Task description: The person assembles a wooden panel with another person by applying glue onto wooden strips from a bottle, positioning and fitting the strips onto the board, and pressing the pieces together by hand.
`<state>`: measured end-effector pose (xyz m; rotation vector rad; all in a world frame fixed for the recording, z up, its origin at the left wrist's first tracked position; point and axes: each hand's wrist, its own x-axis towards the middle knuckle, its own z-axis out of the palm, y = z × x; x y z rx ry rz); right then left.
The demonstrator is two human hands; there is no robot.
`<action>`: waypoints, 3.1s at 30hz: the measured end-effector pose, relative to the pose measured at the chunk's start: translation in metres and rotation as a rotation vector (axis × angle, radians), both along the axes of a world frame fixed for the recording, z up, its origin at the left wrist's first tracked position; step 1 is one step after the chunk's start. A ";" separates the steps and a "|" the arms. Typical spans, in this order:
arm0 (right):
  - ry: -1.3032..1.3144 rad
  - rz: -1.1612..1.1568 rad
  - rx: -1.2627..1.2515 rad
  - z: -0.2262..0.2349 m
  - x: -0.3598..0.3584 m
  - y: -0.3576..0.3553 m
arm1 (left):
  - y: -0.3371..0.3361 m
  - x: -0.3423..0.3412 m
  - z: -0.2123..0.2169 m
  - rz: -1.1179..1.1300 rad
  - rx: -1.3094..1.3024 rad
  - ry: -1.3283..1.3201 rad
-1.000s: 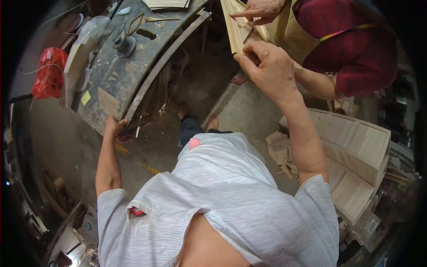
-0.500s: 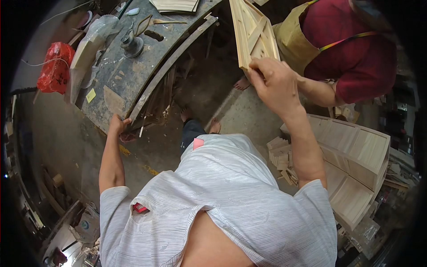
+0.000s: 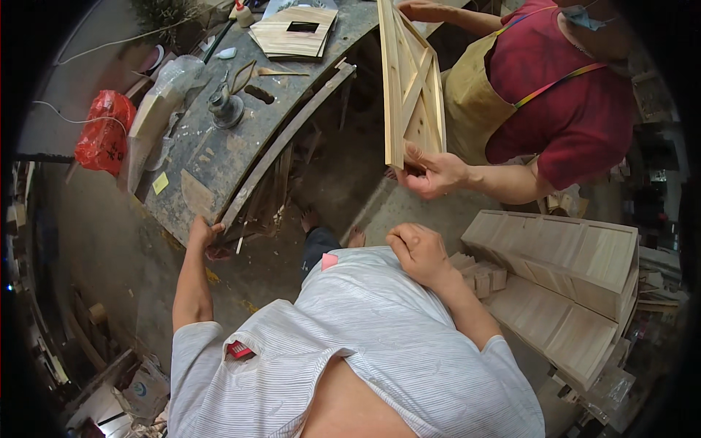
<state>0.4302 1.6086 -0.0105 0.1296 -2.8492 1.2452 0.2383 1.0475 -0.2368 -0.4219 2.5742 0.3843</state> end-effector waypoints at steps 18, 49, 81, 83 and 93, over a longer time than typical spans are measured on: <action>-0.321 -0.044 -0.127 -0.122 0.039 0.039 | 0.114 0.260 -0.034 0.168 0.220 0.501; -0.577 0.118 0.071 -0.099 0.133 -0.134 | -0.031 0.392 -0.092 0.677 0.737 -0.067; -0.326 0.798 -2.256 0.148 -0.041 -0.190 | 0.024 0.208 0.079 -0.006 0.738 0.216; -0.248 0.279 -2.458 0.093 -0.053 -0.170 | 0.009 0.218 0.084 0.098 0.760 0.165; -0.386 0.212 -0.536 -0.086 0.062 -0.115 | -0.012 0.322 0.046 0.333 0.609 -0.089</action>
